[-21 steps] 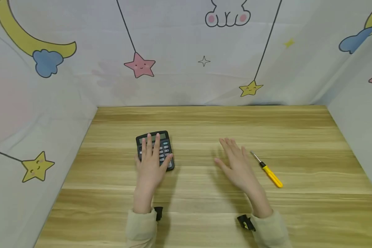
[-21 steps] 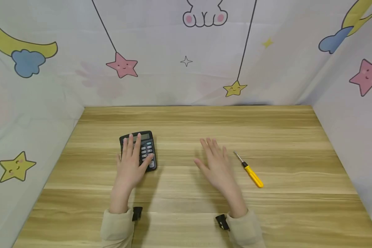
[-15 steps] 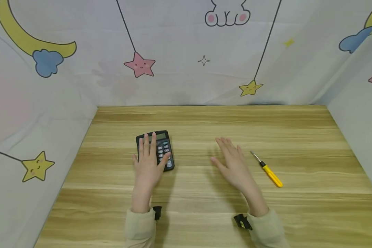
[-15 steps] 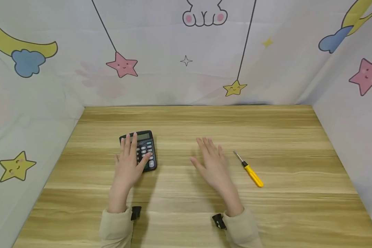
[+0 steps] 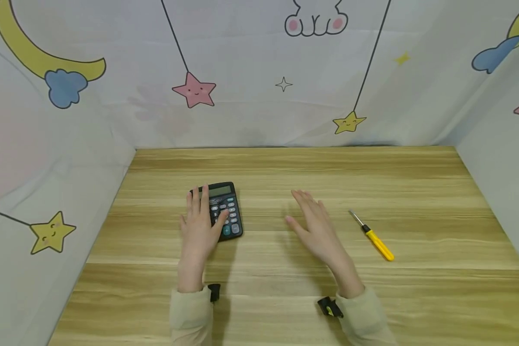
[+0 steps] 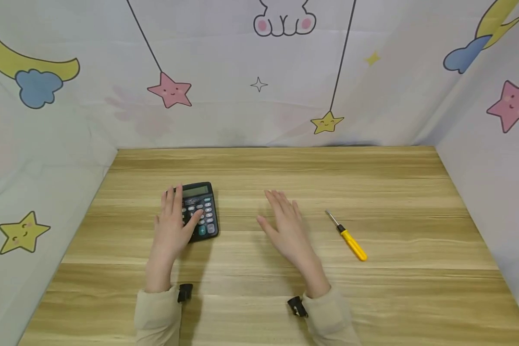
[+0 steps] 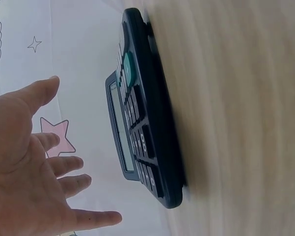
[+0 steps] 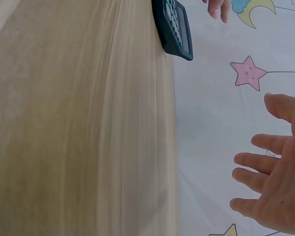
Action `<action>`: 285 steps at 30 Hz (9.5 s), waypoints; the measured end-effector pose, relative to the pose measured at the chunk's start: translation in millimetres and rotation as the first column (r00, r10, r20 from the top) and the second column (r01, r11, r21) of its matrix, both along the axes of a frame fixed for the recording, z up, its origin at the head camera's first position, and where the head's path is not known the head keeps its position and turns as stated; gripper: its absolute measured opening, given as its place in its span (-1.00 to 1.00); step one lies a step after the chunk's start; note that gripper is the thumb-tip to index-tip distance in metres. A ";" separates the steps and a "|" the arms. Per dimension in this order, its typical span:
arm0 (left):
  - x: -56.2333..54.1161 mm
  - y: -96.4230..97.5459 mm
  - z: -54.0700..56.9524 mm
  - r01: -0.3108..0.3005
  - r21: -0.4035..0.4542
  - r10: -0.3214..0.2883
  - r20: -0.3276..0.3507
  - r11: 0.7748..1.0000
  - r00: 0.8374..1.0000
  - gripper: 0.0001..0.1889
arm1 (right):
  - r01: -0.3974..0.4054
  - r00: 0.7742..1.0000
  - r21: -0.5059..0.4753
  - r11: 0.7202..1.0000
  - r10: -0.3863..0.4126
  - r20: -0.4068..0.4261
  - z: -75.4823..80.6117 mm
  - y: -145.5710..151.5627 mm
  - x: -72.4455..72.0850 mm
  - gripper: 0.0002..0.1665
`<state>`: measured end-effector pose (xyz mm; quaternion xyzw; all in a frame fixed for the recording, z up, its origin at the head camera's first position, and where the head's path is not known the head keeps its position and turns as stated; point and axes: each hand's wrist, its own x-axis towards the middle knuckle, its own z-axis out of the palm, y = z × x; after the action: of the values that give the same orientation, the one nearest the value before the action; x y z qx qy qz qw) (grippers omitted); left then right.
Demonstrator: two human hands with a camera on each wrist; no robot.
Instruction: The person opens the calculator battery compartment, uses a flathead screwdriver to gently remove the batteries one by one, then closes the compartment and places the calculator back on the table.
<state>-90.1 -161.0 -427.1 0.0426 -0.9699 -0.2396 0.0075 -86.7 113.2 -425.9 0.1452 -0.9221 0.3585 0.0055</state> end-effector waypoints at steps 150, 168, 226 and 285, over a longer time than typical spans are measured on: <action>-4.7 -28.8 -0.9 -0.300 0.283 0.213 0.299 0.911 0.930 -0.35 | 0.058 0.881 -0.342 0.938 0.113 0.460 -27.4 -129.5 -54.7 -0.34; -7.3 -29.6 -1.1 -0.337 0.307 0.249 0.293 0.890 0.923 -0.36 | 0.077 0.885 -0.340 0.937 0.093 0.457 -22.9 -133.0 -53.3 -0.38; 14.7 -20.0 19.7 -0.351 0.428 0.286 0.210 0.833 0.935 -0.42 | -0.019 0.933 -0.307 0.952 0.127 0.337 -1.8 -118.7 -37.6 -0.36; 12.8 -22.2 36.1 -0.320 0.774 0.264 0.204 0.546 0.943 -0.45 | -0.002 0.936 -0.429 0.903 0.153 0.317 17.8 -117.6 -34.4 -0.22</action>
<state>-77.3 -183.2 -391.1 0.2094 -0.7382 -0.6412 -0.0034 -121.1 -4.4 -408.1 0.1130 -0.8027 0.5690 -0.1383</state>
